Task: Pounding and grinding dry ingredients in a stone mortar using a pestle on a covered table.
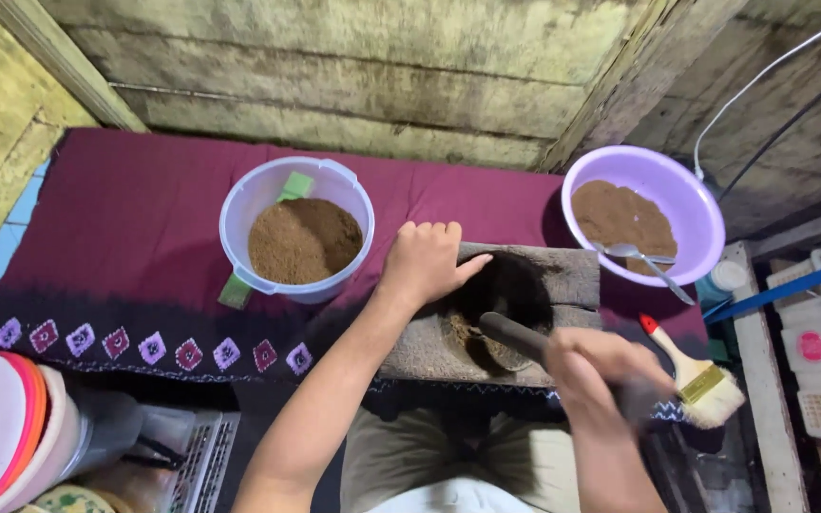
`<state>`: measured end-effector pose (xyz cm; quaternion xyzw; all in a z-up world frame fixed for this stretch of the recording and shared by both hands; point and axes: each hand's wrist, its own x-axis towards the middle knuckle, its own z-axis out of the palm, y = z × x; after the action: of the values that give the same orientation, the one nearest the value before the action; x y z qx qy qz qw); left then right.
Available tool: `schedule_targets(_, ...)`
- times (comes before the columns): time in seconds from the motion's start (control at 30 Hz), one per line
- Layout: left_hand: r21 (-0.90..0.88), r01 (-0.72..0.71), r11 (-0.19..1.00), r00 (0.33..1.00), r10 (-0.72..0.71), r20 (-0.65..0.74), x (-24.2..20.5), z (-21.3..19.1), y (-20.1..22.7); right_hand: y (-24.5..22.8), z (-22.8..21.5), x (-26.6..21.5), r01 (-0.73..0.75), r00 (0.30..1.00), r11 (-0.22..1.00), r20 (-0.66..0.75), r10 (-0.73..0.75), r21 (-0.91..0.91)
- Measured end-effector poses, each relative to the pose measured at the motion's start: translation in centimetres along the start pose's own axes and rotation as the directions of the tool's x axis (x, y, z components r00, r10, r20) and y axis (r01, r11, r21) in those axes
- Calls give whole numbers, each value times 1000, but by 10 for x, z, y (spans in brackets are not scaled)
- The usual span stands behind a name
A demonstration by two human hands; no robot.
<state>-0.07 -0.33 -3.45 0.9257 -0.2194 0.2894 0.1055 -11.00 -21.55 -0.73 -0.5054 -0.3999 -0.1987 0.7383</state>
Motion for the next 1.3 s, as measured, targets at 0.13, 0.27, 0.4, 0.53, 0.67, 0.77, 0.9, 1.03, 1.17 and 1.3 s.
schedule_targets(0.13,-12,9,1000,1000,-9,-22,-7,-3,4,12,-4,-37,-250,955,856,-263,140,-452)
schedule_targets(0.27,63,-8,998,983,-4,186,4,-28,5,16,-7,-55,-557,818,336,-571,64,-760)
schedule_targets(0.4,60,1,998,983,-12,185,5,-26,3,0,50,28,-156,956,982,-264,125,-102)
schedule_targets(0.53,48,7,999,968,-19,251,11,-25,1,-1,42,38,-223,945,969,-269,187,-110)
schedule_targets(0.67,27,17,999,952,-25,306,20,-25,-3,-1,30,49,-291,926,941,-297,232,-172)
schedule_targets(0.77,9,25,1000,943,-27,332,23,-27,-3,-14,40,56,-244,933,962,-300,199,-121)
schedule_targets(0.9,-7,28,1000,944,-24,329,23,-33,0,-19,45,43,-142,957,984,-267,110,-106)
schedule_targets(1.03,17,18,1000,962,-22,272,15,-36,5,-56,60,57,-162,960,947,-267,86,-277)
schedule_targets(1.17,101,-27,995,977,5,214,8,-37,8,-71,60,71,-211,972,914,-168,161,-347)
schedule_targets(1.3,71,-29,997,984,16,180,10,-36,9,3,45,38,-253,951,913,-257,173,-320)
